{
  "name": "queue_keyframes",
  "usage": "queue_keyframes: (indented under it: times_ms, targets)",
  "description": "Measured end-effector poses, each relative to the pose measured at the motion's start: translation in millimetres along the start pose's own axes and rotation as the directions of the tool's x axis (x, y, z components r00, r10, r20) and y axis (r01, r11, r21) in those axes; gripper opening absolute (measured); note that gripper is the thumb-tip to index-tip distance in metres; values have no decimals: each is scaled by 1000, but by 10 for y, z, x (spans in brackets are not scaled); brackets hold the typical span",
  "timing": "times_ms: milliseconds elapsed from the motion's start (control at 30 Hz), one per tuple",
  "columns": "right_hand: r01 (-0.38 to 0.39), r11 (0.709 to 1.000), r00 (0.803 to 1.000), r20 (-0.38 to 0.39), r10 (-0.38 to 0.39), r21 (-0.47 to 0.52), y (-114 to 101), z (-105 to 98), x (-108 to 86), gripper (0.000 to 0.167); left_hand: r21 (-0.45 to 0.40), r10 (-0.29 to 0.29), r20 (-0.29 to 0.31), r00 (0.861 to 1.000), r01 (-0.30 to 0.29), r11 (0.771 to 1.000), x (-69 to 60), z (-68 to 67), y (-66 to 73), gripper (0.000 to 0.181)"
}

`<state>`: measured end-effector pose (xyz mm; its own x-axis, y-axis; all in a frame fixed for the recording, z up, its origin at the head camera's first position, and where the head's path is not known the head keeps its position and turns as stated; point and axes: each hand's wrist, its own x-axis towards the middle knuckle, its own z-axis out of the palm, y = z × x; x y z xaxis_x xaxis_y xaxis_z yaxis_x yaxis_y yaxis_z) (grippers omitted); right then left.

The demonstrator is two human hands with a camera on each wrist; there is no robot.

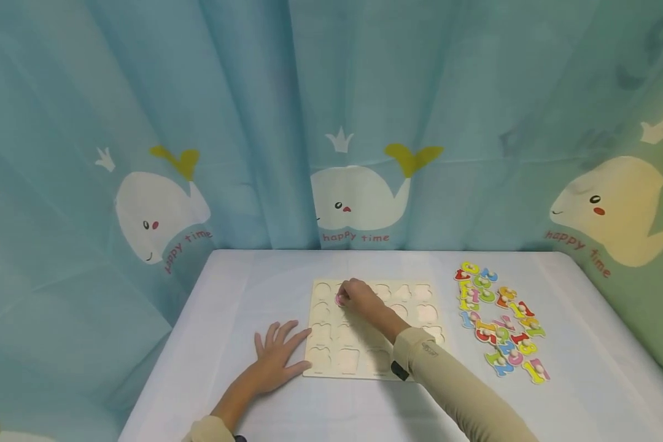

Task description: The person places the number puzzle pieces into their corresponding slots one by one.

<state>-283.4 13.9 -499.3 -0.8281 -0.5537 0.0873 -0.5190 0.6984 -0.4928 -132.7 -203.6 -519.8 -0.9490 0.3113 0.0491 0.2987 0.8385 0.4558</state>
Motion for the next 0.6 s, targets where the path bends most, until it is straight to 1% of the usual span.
queue_keyframes:
  times_ms: [267, 367, 467, 500, 567, 600]
  targets:
    - [-32, 999, 999, -32, 32, -6, -86, 49, 87, 5, -7, 3, 16, 1000, -3, 1000, 25, 14, 12, 60]
    - [-45, 999, 999, -26, 45, 1, -134, 62, 119, 5, -11, 13, 15, 1000, -13, 1000, 25, 29, 19, 60]
    - [-44, 999, 999, -10, 44, -1, -194, 89, 174, 4, -28, 28, -3, 1000, -28, 999, 11, 28, 20, 60]
    - [-35, 999, 999, -9, 35, -4, -218, 99, 195, 4, -33, 41, -19, 999, -42, 999, 6, 33, 9, 60]
    - [-10, 1000, 1000, -20, 10, -9, -265, 119, 234, 5, -45, 62, -47, 997, -64, 997, -4, 27, -3, 59]
    - [8, 1000, 999, -38, -9, -22, -284, 131, 253, 4, -46, 73, -56, 996, -76, 996, -6, 29, -16, 59]
